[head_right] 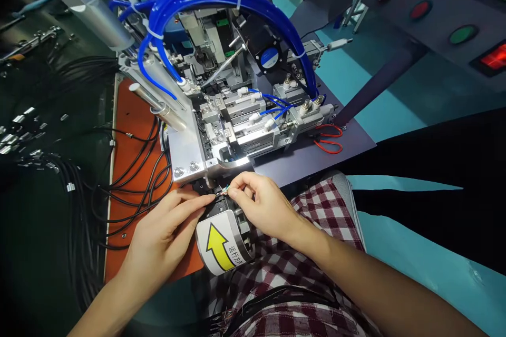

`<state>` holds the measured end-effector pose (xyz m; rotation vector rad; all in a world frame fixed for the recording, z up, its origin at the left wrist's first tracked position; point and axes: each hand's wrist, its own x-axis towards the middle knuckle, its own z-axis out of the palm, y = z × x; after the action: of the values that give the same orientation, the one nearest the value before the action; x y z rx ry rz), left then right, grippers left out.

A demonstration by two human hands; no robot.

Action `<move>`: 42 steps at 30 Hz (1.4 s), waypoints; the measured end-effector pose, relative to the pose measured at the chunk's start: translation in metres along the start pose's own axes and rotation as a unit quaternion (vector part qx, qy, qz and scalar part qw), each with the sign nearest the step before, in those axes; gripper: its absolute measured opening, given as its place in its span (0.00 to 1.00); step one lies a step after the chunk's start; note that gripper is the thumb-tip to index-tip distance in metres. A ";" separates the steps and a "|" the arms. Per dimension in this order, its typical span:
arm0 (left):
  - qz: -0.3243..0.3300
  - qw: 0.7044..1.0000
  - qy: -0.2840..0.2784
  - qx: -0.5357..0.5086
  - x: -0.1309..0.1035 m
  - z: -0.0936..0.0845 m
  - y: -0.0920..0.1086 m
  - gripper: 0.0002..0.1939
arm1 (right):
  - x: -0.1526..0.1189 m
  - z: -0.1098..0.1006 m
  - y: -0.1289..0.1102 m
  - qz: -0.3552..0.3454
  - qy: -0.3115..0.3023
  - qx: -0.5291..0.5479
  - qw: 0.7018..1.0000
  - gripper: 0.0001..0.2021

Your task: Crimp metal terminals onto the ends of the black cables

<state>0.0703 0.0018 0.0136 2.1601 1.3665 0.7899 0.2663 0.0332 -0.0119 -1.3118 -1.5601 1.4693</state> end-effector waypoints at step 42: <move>0.084 0.990 -0.015 0.116 -0.002 0.004 -0.011 0.15 | 0.004 -0.003 0.005 0.031 -0.009 0.017 0.999 0.05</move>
<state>0.0649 0.0042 0.0034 2.4832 1.3318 0.6833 0.2687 0.0378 -0.0169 -1.3408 -1.5110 1.5436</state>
